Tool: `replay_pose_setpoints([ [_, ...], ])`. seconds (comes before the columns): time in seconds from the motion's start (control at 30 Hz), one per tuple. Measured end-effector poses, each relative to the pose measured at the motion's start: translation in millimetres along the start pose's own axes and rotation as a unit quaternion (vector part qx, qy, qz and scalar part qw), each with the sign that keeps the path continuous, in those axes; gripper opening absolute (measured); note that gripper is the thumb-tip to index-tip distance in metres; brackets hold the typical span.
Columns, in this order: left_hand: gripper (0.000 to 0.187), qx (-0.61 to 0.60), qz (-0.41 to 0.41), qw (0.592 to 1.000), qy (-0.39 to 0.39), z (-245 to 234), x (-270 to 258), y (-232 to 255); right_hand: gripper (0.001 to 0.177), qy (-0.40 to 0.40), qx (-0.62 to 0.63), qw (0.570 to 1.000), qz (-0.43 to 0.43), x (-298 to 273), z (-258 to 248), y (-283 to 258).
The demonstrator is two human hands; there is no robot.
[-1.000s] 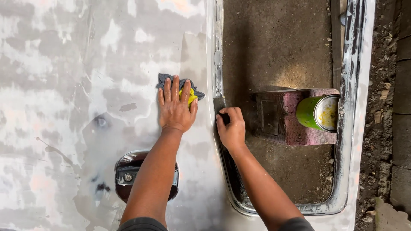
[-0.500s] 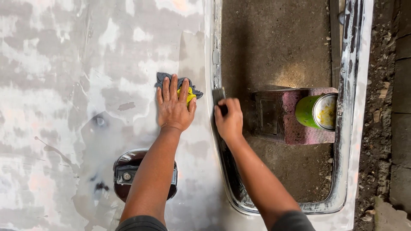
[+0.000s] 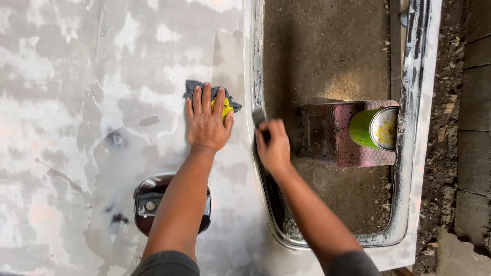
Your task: The person dips a yellow sponge and a black sanding block into a green bucket of water. They then use the sponge to wipe the surface of a white car door and the sanding block to scrub the door's edge and frame. The person repeats this process, rinsing the tools in the bucket and continuing to clean the door area.
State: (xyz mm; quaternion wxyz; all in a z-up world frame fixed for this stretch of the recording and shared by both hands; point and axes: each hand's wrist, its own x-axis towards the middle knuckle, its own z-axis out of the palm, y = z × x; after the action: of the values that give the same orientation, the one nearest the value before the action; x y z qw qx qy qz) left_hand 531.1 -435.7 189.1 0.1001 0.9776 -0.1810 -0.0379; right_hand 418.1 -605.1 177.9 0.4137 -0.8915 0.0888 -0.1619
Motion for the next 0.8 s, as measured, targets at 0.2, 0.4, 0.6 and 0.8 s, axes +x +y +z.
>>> replay_pose_setpoints([
  [0.2,0.067,-0.016,0.006,1.0,0.019,6,0,-3,0.019,0.013,-0.023,0.999,0.022,8,2,-7],
  [0.4,0.066,-0.008,0.005,1.0,0.019,5,-1,-2,0.018,0.063,-0.011,0.998,0.017,65,31,5],
  [0.6,0.067,-0.011,0.017,1.0,0.023,7,-1,-4,0.018,0.026,-0.037,0.997,0.061,-30,-6,5],
  [0.8,0.067,-0.009,0.018,0.999,0.027,11,0,-5,0.018,0.084,-0.023,0.996,0.005,30,17,23],
])
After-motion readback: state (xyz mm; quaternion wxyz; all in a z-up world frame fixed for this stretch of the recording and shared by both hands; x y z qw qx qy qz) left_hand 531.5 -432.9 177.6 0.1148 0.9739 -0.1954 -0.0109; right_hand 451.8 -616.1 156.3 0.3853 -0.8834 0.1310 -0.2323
